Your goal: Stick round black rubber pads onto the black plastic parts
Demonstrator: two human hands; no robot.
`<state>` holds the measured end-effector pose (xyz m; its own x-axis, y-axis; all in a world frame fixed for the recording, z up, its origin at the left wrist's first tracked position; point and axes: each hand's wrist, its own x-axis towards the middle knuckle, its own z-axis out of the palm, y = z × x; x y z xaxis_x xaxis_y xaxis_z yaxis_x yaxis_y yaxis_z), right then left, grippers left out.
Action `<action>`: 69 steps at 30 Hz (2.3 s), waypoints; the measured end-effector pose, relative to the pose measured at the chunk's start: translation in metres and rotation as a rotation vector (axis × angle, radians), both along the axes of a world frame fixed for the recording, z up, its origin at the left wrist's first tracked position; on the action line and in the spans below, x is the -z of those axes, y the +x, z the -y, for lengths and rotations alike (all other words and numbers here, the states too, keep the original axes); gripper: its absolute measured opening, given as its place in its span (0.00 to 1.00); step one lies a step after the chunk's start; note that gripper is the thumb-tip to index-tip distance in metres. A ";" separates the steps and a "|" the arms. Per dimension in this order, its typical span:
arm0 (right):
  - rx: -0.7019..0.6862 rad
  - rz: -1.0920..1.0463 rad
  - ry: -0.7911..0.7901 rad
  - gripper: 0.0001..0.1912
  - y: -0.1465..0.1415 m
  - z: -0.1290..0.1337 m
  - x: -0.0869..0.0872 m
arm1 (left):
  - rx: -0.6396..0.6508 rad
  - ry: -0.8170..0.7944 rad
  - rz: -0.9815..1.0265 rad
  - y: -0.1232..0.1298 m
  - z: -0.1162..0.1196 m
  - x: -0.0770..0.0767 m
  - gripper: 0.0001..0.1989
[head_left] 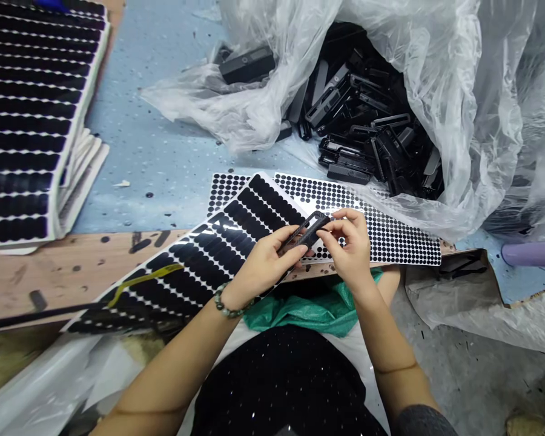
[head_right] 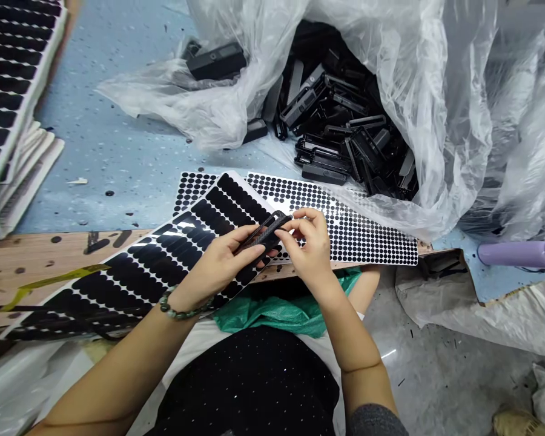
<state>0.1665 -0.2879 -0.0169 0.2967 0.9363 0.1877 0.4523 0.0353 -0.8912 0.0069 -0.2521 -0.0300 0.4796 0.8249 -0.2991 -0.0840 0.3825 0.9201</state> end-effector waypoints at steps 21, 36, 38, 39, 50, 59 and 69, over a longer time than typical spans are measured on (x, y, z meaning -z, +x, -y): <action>-0.399 -0.102 -0.086 0.16 0.022 0.074 0.034 | -0.013 0.774 -0.408 0.035 -0.026 -0.001 0.14; 0.011 0.260 -0.307 0.08 0.047 0.012 0.044 | 0.199 0.913 -0.948 0.104 -0.122 0.004 0.17; 0.006 0.301 -0.361 0.08 0.039 -0.005 0.048 | 0.072 0.875 -0.793 0.086 -0.118 0.002 0.16; 0.004 0.306 -0.376 0.07 0.036 -0.013 0.050 | -0.010 0.828 -0.683 0.077 -0.114 0.001 0.15; 0.007 0.113 -0.375 0.07 0.025 -0.029 0.039 | -0.153 -0.322 0.207 0.015 -0.018 0.010 0.18; -0.034 -0.458 -0.132 0.07 -0.013 -0.011 0.002 | -0.150 -0.198 0.289 0.012 0.004 0.011 0.20; 0.024 -0.109 -0.145 0.06 -0.020 -0.011 0.003 | -0.151 0.083 0.108 0.014 0.008 0.023 0.22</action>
<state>0.1467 -0.2773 -0.0200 0.3302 0.9438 0.0162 0.3517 -0.1071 -0.9300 0.0207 -0.2605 -0.0528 0.3743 0.9096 -0.1806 -0.2341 0.2811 0.9307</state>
